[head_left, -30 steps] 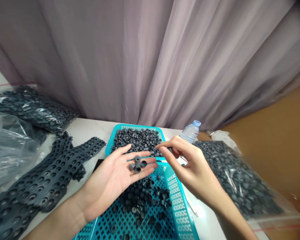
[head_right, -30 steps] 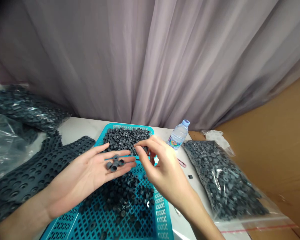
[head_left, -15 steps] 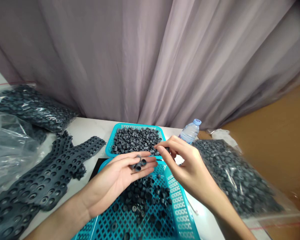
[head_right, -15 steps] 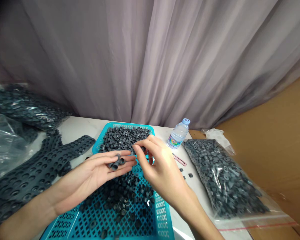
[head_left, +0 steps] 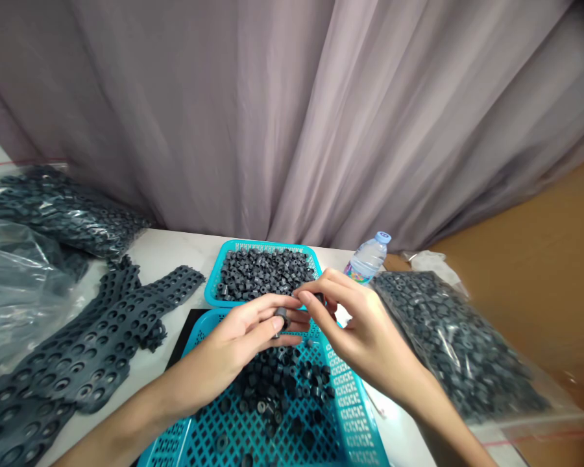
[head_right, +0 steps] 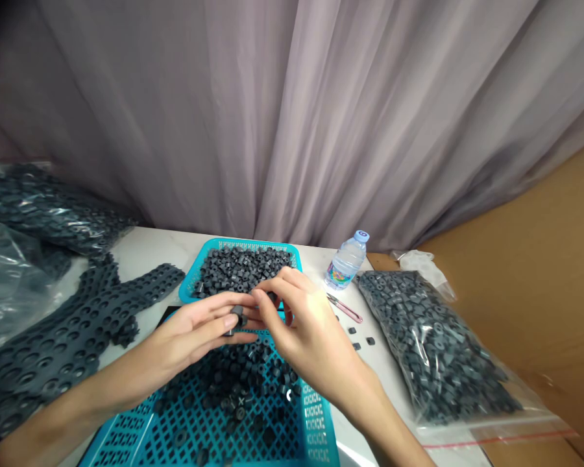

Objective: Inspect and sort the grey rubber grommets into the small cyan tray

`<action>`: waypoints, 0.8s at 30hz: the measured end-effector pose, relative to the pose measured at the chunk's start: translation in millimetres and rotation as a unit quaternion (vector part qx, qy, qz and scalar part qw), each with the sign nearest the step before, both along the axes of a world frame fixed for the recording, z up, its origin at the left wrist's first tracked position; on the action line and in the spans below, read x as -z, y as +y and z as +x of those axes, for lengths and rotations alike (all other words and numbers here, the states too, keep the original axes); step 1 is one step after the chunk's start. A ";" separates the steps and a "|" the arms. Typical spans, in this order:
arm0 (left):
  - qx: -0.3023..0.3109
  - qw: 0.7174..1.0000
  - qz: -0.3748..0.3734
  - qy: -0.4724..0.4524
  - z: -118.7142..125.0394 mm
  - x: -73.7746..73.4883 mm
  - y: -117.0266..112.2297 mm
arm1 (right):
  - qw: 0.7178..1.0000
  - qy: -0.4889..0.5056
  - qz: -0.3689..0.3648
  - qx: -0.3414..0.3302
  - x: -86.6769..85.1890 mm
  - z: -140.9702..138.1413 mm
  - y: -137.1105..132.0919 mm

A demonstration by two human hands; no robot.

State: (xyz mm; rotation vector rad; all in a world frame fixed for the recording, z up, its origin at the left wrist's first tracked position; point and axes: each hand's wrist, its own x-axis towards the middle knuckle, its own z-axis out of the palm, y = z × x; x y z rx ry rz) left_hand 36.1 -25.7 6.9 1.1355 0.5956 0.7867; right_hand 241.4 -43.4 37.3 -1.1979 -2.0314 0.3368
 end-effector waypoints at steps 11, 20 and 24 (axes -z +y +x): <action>0.033 0.990 -0.109 -0.086 -1.1 1.7 2.6 | 1.000 0.015 0.016 -0.014 -3.1 1.8 -2.5; 0.023 0.973 -0.189 -0.127 1.0 -5.0 -1.8 | 0.999 0.018 -0.022 -0.024 11.1 -9.5 -1.3; 0.029 0.972 -0.190 -0.136 0.5 -5.3 -4.9 | 0.999 0.032 -0.018 -0.005 22.0 -14.4 2.5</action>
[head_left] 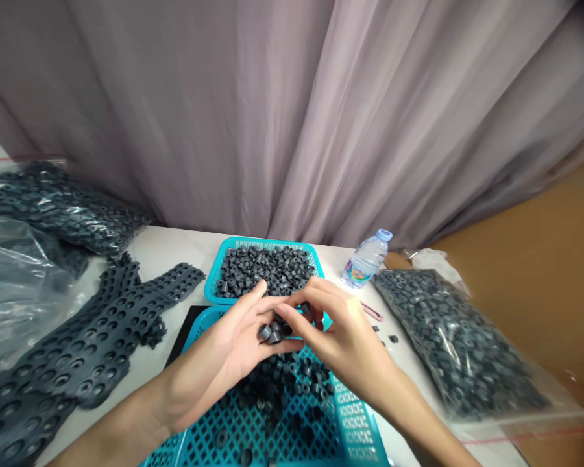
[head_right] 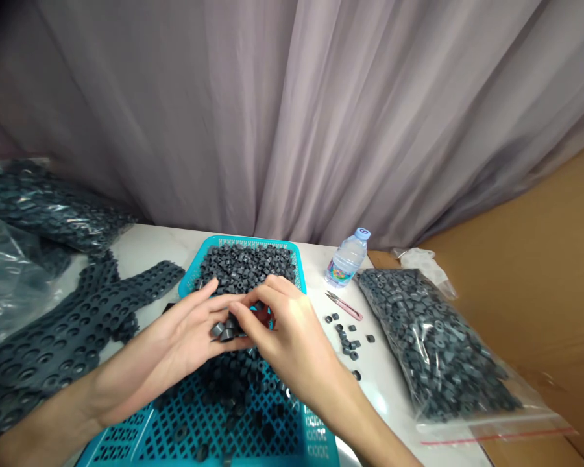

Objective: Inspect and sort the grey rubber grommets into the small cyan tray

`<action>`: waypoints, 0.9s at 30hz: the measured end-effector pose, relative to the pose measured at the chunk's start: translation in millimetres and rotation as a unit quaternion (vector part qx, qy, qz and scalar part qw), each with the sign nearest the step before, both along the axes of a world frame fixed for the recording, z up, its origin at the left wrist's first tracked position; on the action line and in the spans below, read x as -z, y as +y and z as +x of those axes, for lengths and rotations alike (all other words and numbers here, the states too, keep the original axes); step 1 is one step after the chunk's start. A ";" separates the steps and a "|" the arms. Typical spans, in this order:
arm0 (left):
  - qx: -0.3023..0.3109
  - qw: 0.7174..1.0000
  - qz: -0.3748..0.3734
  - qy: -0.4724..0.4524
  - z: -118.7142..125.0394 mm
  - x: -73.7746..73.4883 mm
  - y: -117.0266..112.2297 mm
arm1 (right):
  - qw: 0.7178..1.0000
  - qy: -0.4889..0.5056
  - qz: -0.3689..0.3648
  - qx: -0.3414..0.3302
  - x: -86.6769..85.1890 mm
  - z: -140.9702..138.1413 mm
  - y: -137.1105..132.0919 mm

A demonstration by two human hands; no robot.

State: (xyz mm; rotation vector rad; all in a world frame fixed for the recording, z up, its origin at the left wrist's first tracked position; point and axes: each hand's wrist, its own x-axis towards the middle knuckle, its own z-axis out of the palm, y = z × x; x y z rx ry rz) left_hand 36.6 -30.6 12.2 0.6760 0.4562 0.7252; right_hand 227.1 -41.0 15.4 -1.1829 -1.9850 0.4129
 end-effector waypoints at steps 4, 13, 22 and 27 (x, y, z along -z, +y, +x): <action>-0.006 1.000 0.008 0.010 -1.0 -2.5 -0.5 | 1.000 0.008 -0.003 0.002 -0.7 -0.9 -2.0; 0.003 0.999 0.046 0.028 -2.7 -5.4 -1.8 | 0.997 0.017 -0.049 -0.054 -12.0 5.6 -5.3; 0.000 0.999 0.023 0.040 -5.9 -4.4 -0.2 | 0.991 -0.028 -0.076 -0.102 -19.9 9.7 -10.7; 0.004 0.999 0.030 0.026 -5.8 -1.5 0.1 | 0.989 -0.076 -0.033 -0.123 -21.7 12.4 -13.7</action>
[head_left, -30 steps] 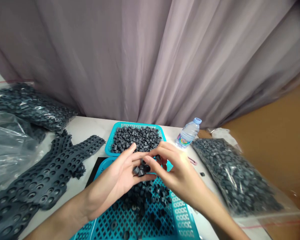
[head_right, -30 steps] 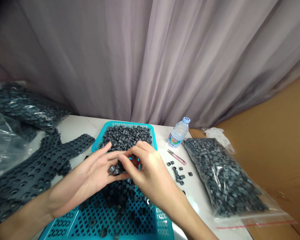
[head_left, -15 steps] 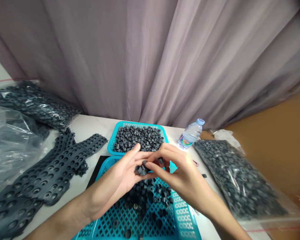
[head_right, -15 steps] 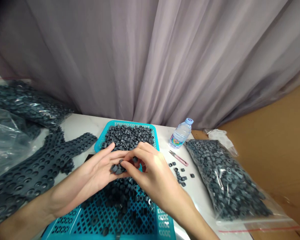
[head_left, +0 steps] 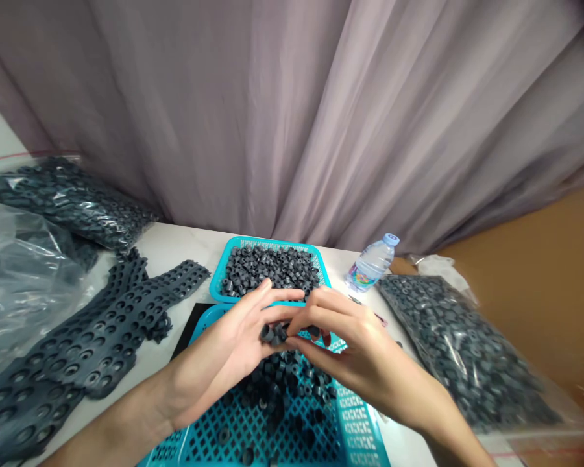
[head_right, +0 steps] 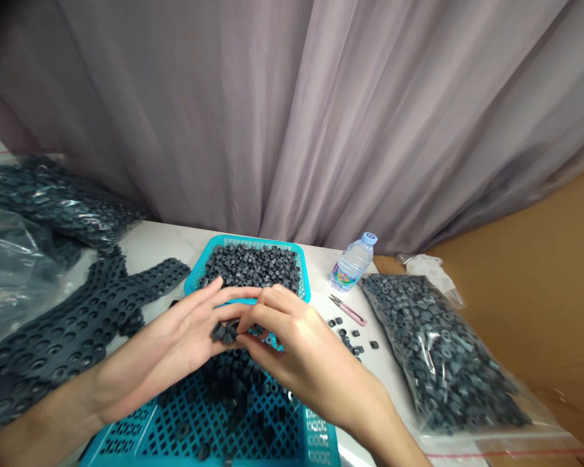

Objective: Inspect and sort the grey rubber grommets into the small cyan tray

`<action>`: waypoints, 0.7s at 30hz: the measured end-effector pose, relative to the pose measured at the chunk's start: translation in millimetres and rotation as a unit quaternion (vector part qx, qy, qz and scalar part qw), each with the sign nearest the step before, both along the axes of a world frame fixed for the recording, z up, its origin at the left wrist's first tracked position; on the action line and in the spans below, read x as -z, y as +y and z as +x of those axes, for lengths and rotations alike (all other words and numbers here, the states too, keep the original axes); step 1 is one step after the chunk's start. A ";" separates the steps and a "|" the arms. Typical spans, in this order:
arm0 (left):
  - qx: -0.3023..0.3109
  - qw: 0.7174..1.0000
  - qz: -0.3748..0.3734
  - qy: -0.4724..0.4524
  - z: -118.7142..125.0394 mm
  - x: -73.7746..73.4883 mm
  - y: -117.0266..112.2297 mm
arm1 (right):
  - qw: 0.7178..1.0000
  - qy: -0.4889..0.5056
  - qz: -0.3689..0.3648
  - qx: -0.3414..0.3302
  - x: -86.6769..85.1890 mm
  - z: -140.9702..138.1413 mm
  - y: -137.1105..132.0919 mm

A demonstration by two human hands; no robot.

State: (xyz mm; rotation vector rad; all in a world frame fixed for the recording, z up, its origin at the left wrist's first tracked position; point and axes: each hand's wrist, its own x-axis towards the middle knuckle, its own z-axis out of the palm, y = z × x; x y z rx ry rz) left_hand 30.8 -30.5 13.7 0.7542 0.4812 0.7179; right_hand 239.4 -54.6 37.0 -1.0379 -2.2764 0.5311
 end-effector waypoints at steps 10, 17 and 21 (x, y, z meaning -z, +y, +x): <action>-0.002 1.000 0.000 -0.001 1.3 -10.0 -5.3 | 0.988 -0.055 0.133 -0.064 4.6 2.7 5.3; -0.025 0.999 0.022 0.002 1.0 -7.7 -5.3 | 0.968 -0.068 0.233 -0.060 6.2 2.1 5.6; -0.026 0.999 0.041 0.006 -1.4 -10.7 -5.9 | 0.962 -0.069 0.258 -0.052 6.1 2.1 5.1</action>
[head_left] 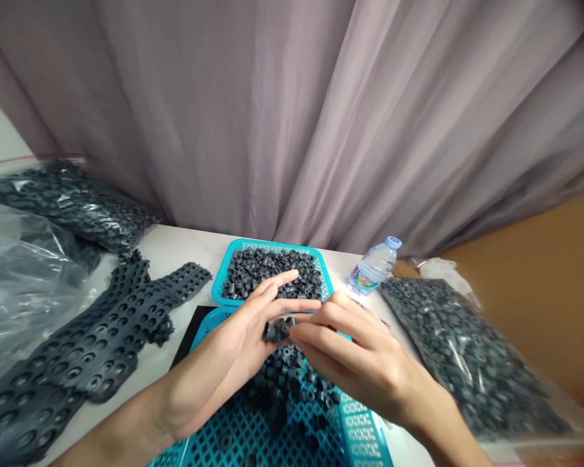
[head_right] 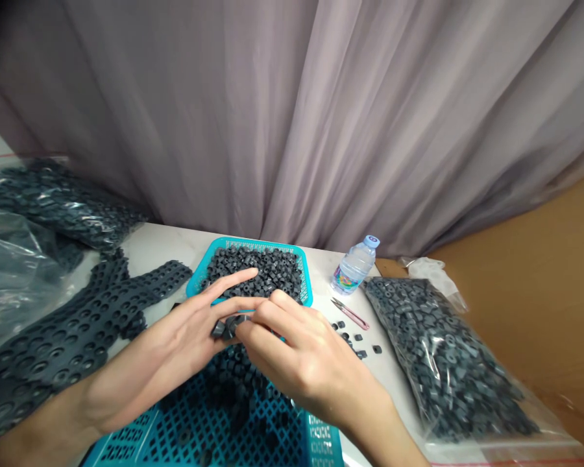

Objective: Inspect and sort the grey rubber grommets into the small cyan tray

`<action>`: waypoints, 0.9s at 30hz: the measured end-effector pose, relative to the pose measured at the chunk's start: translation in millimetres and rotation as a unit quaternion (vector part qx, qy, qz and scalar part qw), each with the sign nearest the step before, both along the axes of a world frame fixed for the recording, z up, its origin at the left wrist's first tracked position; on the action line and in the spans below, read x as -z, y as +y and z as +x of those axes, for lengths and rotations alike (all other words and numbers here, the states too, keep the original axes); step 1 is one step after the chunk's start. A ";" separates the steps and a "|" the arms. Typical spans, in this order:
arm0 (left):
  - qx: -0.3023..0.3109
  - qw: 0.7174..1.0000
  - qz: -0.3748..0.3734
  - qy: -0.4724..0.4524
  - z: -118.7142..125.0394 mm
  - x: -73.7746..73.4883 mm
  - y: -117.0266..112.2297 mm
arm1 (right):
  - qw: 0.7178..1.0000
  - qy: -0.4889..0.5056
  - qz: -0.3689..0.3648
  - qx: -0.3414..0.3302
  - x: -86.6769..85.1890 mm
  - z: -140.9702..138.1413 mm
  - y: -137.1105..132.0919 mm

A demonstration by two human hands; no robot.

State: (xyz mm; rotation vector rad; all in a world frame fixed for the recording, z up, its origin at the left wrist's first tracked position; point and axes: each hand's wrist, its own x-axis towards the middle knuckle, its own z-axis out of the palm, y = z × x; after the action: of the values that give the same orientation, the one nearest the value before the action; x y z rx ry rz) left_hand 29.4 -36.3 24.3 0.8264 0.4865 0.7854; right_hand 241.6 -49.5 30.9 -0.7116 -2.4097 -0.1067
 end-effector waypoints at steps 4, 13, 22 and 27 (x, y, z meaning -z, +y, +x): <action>-0.005 1.000 -0.003 0.021 -4.8 -2.2 1.1 | 1.000 0.009 0.021 0.000 -1.1 -0.2 -0.9; -0.001 0.982 0.106 0.156 -6.3 0.5 3.4 | 0.998 0.020 0.057 0.006 -3.5 2.2 -1.1; -0.115 0.874 0.358 0.308 -5.5 12.2 -0.6 | 0.997 0.004 0.075 0.023 -1.3 9.7 2.2; -0.106 0.882 0.364 0.279 -6.8 8.9 -3.6 | 0.997 -0.001 0.077 0.022 -2.9 6.0 2.2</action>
State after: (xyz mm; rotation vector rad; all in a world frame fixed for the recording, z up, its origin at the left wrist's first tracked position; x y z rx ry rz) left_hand 22.6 -39.9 15.4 1.7517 0.8188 0.9435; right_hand 247.6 -47.4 33.8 -0.6932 -2.3586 -0.3087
